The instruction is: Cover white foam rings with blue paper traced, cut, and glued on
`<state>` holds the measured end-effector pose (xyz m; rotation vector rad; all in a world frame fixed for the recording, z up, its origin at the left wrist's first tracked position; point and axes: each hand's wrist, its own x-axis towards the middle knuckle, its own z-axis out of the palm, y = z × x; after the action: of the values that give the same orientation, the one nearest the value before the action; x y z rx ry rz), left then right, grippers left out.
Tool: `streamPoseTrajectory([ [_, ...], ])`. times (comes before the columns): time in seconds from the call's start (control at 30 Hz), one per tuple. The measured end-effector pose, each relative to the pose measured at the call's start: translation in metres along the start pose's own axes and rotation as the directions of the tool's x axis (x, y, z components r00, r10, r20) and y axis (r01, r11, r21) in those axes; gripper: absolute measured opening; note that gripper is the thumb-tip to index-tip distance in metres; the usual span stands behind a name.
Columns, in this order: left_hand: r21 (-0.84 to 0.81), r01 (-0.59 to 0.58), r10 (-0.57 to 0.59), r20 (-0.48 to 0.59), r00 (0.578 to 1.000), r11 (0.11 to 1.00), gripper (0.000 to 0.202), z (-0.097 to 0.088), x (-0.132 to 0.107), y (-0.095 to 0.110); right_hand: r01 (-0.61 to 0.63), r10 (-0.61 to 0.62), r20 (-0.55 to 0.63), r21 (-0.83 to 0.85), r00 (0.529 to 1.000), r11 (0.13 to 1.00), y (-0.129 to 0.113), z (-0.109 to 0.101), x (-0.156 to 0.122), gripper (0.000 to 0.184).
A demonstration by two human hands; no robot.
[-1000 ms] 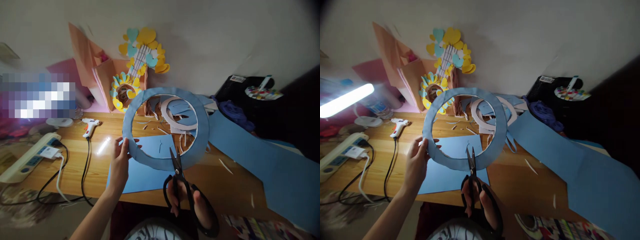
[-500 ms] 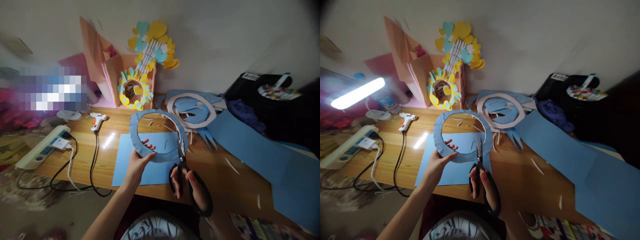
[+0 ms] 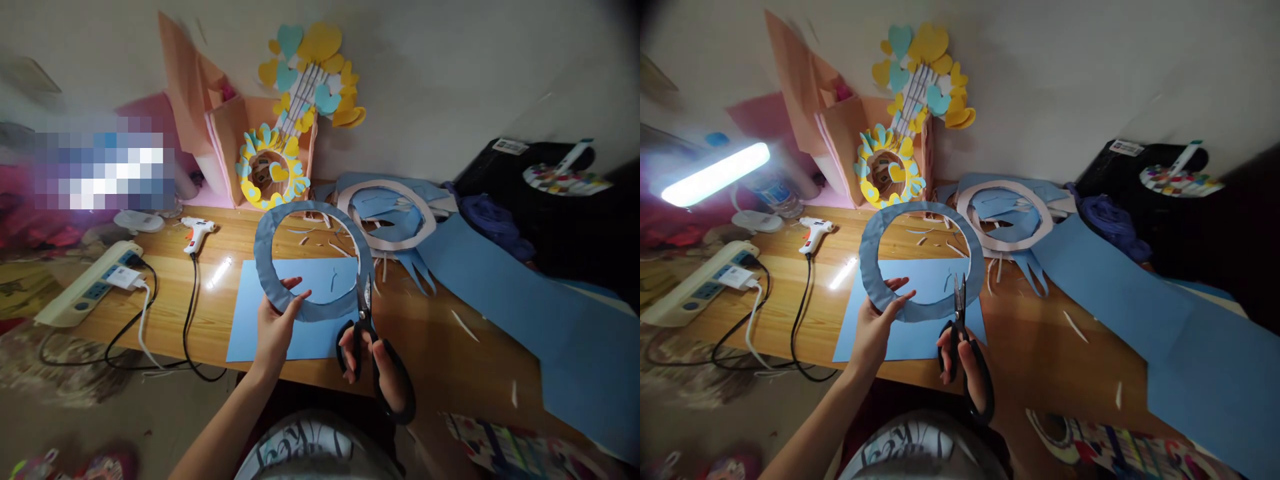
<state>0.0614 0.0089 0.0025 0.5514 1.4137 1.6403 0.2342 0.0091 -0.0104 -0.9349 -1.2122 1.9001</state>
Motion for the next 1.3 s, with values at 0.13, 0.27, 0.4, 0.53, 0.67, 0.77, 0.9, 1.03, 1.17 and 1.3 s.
streamPoseTrajectory([
  [0.13,-0.084,-0.028,0.027,-0.013,1.0,0.996,0.031,0.0,-0.003,-0.002,0.038,-0.043,-0.1,-0.052,0.994,0.998,0.009,-0.001,0.003,0.053],
  [0.27,-0.207,0.016,-0.015,0.009,1.0,0.978,0.027,0.006,-0.013,-0.007,0.02,-0.061,-0.338,-0.123,0.939,0.992,0.02,0.006,0.018,0.04],
  [0.4,-0.298,0.053,-0.044,0.036,0.998,0.953,0.028,0.018,-0.028,-0.015,0.132,-0.151,-0.443,-0.073,0.884,0.989,0.019,0.023,0.03,0.042],
  [0.53,-0.308,0.053,-0.065,-0.028,0.997,0.95,0.028,0.025,-0.037,-0.018,0.186,-0.181,-0.389,-0.025,0.903,0.982,0.015,0.031,0.034,0.038],
  [0.67,-0.122,0.074,-0.081,-0.052,0.995,0.99,0.031,0.022,-0.036,-0.017,0.135,-0.129,-0.353,-0.006,0.927,0.991,0.013,0.023,0.033,0.039],
  [0.77,0.038,0.119,-0.117,-0.05,0.992,0.992,0.028,0.017,-0.035,-0.019,0.11,-0.117,-0.376,-0.041,0.919,0.993,0.013,0.018,0.031,0.039],
  [0.9,0.053,0.105,-0.102,-0.053,0.993,0.993,0.026,0.015,-0.032,-0.022,0.109,-0.136,-0.406,-0.089,0.904,0.99,0.013,0.017,0.031,0.041],
  [1.03,-0.005,0.145,-0.145,-0.035,0.989,0.989,0.027,0.013,-0.029,-0.022,0.166,-0.228,-0.451,-0.173,0.863,0.971,0.008,0.011,0.031,0.036],
  [1.17,0.019,0.244,-0.244,-0.01,0.97,0.97,0.029,0.012,-0.029,-0.027,0.167,-0.272,-0.48,-0.251,0.834,0.954,0.002,0.004,0.029,0.029],
  [1.3,-0.039,0.34,-0.341,-0.021,0.94,0.939,0.026,0.014,-0.031,-0.034,0.125,-0.24,-0.487,-0.258,0.84,0.958,0.0,0.001,0.026,0.031],
])
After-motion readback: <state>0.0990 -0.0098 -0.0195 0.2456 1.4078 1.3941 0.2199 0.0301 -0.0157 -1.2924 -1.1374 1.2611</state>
